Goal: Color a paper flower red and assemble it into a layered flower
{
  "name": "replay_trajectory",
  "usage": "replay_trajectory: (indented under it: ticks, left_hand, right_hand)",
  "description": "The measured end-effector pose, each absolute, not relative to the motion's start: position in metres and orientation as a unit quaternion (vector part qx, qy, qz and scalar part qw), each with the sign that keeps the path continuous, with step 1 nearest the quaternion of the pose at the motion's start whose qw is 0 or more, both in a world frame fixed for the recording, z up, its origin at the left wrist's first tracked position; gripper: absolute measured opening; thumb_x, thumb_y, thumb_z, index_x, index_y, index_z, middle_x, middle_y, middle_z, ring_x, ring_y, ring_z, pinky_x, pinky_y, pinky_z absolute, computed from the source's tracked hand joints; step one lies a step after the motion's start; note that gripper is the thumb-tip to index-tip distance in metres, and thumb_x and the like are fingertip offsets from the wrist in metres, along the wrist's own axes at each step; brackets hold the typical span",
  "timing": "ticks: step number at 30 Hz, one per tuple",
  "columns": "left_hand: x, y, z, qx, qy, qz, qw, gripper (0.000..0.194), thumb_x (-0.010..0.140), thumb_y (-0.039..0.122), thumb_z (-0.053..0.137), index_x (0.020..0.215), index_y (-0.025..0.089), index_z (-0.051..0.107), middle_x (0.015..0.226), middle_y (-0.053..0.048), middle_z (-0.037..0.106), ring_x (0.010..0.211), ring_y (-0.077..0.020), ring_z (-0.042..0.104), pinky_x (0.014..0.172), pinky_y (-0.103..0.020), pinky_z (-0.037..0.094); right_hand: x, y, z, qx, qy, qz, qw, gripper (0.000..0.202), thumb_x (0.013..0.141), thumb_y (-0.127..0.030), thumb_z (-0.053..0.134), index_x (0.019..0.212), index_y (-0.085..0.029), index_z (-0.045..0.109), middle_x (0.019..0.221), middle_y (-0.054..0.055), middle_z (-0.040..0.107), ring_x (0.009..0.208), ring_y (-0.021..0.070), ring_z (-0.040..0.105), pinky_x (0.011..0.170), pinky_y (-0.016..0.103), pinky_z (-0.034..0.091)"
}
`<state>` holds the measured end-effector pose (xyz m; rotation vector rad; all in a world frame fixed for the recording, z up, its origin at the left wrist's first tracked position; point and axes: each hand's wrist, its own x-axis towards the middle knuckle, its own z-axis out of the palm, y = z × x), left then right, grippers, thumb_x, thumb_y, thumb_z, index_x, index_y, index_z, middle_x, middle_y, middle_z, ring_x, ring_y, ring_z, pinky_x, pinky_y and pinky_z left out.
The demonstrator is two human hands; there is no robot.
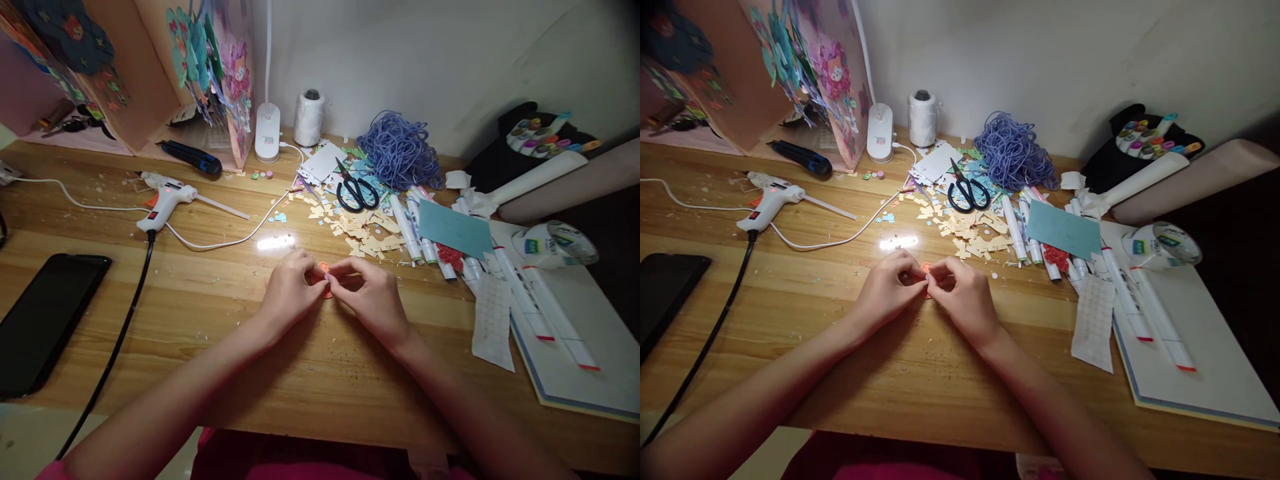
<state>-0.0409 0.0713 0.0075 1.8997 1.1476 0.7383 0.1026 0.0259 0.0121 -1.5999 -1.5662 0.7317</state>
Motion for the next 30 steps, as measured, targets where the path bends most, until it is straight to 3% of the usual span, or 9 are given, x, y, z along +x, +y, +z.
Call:
replay_trajectory:
  ticks: [9, 22, 30]
  left_hand:
    - [-0.042, 0.071, 0.005, 0.744, 0.45, 0.297, 0.394, 0.009, 0.072, 0.01, 0.066, 0.065, 0.015, 0.063, 0.072, -0.002, 0.056, 0.07, -0.0147, 0.053, 0.062, -0.025, 0.041]
    - [-0.046, 0.069, 0.006, 0.762, 0.433, 0.284, 0.39, 0.012, 0.075, 0.017, 0.068, 0.086, 0.02, 0.068, 0.079, -0.001, 0.059, 0.075, -0.0157, 0.056, 0.064, -0.025, 0.042]
    - [-0.045, 0.068, 0.005, 0.757, 0.448, 0.275, 0.389, 0.005, 0.078, 0.023, 0.066, 0.081, 0.021, 0.07, 0.079, -0.002, 0.062, 0.073, -0.0151, 0.057, 0.062, -0.025, 0.043]
  right_hand:
    - [0.103, 0.024, 0.011, -0.621, -0.629, 0.257, 0.391, 0.006, 0.078, -0.017, 0.059, 0.08, -0.019, 0.064, 0.077, 0.002, 0.068, 0.066, 0.0145, 0.066, 0.063, 0.026, 0.055]
    - [0.109, 0.031, 0.006, -0.616, -0.531, 0.375, 0.444, 0.009, 0.075, -0.026, 0.065, 0.08, -0.019, 0.062, 0.078, 0.003, 0.068, 0.07, 0.016, 0.066, 0.064, 0.028, 0.056]
    - [0.146, 0.04, 0.009, -0.676, -0.557, 0.202, 0.439, 0.01, 0.078, -0.023, 0.061, 0.081, -0.019, 0.069, 0.084, 0.005, 0.071, 0.075, 0.0187, 0.066, 0.069, 0.032, 0.053]
